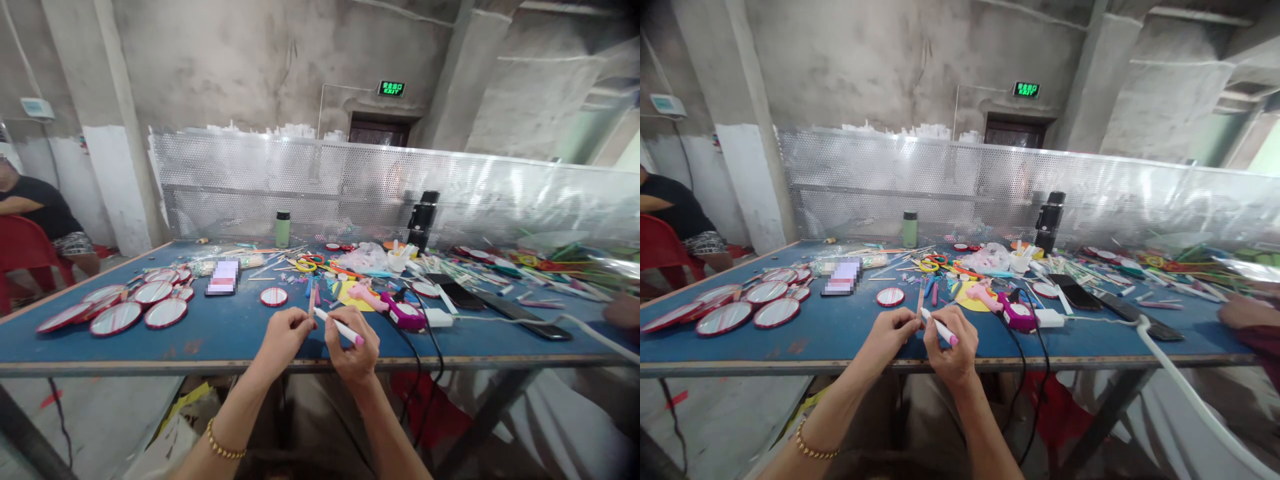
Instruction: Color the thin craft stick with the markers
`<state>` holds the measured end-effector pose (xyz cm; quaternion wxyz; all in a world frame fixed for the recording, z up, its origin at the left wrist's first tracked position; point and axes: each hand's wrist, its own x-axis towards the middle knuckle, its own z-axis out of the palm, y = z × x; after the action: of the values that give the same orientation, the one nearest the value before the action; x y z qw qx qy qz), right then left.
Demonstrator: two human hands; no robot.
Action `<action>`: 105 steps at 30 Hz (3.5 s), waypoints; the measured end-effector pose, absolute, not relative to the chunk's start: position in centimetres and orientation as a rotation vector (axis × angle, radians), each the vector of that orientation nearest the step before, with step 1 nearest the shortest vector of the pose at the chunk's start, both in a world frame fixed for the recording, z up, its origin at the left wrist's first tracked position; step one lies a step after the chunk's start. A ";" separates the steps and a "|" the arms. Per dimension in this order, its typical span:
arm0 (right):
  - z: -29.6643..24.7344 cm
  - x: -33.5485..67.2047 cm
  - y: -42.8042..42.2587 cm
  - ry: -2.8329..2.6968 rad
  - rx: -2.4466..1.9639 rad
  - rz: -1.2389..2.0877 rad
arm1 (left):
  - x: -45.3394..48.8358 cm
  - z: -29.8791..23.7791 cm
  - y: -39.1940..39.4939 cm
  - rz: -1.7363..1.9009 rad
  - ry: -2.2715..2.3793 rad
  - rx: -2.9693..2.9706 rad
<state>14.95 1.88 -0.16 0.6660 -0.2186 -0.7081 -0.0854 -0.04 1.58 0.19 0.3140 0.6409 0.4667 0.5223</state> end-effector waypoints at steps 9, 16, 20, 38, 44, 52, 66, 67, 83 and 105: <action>-0.1 14.9 1.9 -1.572 -0.503 -0.233 | -0.1 0.3 1.5 1.370 1.230 1.693; -0.2 15.0 2.0 -1.560 -0.521 -0.223 | 0.0 0.3 1.4 1.367 1.230 1.689; 0.0 14.9 1.9 -1.567 -0.553 -0.208 | -0.1 0.4 1.4 1.365 1.231 1.697; 0.3 14.9 1.7 -1.593 -0.514 -0.160 | -0.1 0.4 1.4 1.365 1.232 1.695; 0.2 15.1 1.5 -1.594 -0.517 -0.153 | -0.1 0.5 1.3 1.361 1.229 1.690; 0.1 15.3 1.3 -1.626 -0.500 -0.107 | -0.1 0.3 1.5 1.367 1.231 1.682; 0.1 15.4 1.7 -1.527 -0.613 0.000 | 0.0 0.3 1.4 1.367 1.245 1.696; 0.2 15.5 1.8 -1.490 -0.634 0.077 | 0.0 0.3 1.4 1.365 1.249 1.696; 0.8 15.6 2.2 -1.288 -0.596 0.650 | 0.0 0.3 1.4 1.349 1.266 1.715; 0.6 15.5 2.2 -1.235 -0.619 0.645 | -0.1 0.3 1.3 1.336 1.273 1.725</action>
<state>15.45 2.20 0.64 0.7233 -0.2804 -0.5593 0.2922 -0.14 1.28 0.34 0.3027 0.6508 0.4804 0.5040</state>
